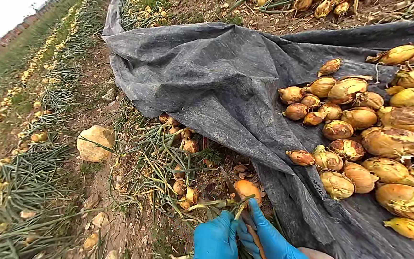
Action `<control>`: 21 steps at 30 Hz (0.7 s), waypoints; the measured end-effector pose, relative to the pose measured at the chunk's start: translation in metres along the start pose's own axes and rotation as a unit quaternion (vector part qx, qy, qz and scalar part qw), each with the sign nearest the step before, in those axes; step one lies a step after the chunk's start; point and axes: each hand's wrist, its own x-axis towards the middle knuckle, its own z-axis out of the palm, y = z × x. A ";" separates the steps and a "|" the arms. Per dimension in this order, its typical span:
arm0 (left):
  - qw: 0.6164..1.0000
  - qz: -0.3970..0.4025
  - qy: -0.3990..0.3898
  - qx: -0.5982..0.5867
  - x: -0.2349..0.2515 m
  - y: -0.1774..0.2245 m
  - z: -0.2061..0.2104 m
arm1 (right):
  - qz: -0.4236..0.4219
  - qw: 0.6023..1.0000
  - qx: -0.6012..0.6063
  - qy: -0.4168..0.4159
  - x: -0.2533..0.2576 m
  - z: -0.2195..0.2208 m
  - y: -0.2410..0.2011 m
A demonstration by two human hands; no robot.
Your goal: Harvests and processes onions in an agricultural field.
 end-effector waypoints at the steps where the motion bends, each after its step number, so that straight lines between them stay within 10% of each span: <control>1: 0.999 0.024 0.000 0.022 -0.004 -0.003 0.004 | 0.000 0.999 0.018 0.032 -0.002 0.006 -0.002; 5: 0.957 0.074 0.189 0.210 0.041 -0.067 -0.005 | -0.125 0.987 0.006 0.096 -0.023 0.010 -0.011; 8: 0.910 -0.273 -0.009 0.312 0.079 -0.151 -0.081 | -0.342 0.928 0.008 0.148 -0.040 -0.019 -0.055; 10: 0.890 -0.268 -0.019 0.368 0.078 -0.190 -0.093 | -0.388 0.893 -0.006 0.230 -0.036 -0.030 -0.072; 15: 0.907 0.079 -0.257 0.325 0.104 -0.167 0.018 | -0.092 0.951 -0.115 0.270 0.002 0.009 -0.021; 21: 0.899 -0.002 -0.332 0.285 0.122 -0.175 0.030 | -0.011 0.927 -0.217 0.304 0.011 -0.018 0.003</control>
